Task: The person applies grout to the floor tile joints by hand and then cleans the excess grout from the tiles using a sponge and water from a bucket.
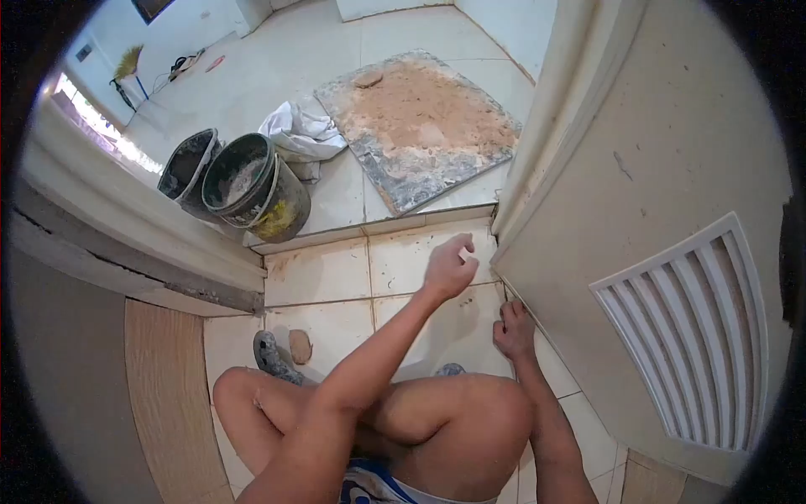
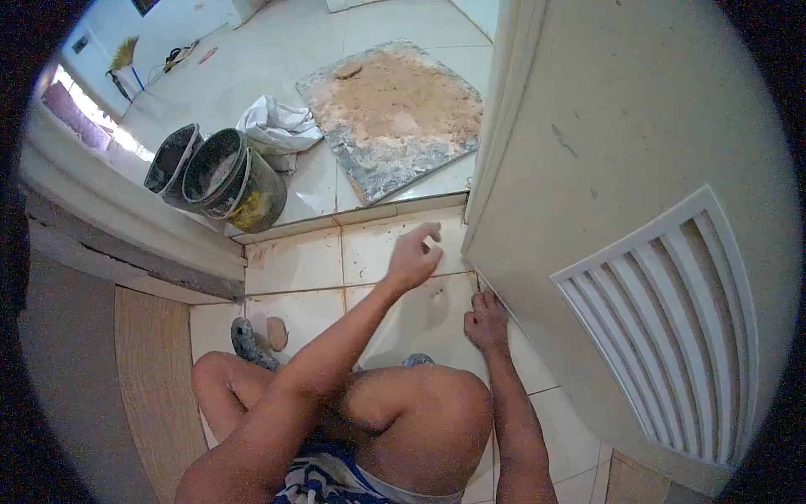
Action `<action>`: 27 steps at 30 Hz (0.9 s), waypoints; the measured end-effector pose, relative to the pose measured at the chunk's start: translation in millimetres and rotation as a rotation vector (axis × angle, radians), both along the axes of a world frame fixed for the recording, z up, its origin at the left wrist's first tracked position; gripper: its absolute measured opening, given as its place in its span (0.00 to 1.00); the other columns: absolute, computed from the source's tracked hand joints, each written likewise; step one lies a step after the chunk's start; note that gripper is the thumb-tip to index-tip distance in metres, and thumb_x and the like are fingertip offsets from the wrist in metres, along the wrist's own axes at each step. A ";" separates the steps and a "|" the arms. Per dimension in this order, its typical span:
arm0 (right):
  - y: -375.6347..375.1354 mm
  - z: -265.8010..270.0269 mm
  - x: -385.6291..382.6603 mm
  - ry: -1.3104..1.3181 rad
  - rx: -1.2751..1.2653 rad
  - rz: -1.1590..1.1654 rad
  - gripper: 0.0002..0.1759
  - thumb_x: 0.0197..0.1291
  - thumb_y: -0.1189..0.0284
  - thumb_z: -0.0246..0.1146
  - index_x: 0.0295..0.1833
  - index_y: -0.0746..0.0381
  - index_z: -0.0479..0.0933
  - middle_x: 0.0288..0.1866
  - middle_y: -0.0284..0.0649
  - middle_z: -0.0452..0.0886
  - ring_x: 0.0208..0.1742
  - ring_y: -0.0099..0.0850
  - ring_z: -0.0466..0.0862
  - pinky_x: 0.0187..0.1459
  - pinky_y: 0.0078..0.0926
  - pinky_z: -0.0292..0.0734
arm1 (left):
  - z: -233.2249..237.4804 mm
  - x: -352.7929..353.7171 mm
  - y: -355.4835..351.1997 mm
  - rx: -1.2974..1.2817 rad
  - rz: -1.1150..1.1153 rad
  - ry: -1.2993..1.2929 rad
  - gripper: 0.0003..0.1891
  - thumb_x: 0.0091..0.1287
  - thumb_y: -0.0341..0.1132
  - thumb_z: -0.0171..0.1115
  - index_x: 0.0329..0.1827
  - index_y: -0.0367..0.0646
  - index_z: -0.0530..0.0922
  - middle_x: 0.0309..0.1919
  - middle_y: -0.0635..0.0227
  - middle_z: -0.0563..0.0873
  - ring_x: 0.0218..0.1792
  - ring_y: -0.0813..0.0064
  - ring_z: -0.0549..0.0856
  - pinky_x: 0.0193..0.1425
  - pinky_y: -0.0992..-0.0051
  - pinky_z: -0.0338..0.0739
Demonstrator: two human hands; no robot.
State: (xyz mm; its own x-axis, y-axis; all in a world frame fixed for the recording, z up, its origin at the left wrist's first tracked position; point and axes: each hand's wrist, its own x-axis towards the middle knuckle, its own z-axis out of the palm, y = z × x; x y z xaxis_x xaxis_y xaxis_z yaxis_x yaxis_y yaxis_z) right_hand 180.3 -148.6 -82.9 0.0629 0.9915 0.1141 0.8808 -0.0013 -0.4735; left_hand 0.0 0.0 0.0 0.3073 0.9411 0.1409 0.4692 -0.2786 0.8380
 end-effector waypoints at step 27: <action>2.7 -0.9 -3.4 -0.063 0.121 0.092 0.18 0.41 0.73 0.64 0.41 0.62 0.72 0.36 0.45 0.71 0.33 0.45 0.76 0.33 0.46 0.73 | -18.8 -4.8 375.4 0.360 0.078 0.670 0.29 0.66 0.37 0.48 0.73 0.48 0.63 0.69 0.41 0.65 0.71 0.44 0.63 0.76 0.53 0.52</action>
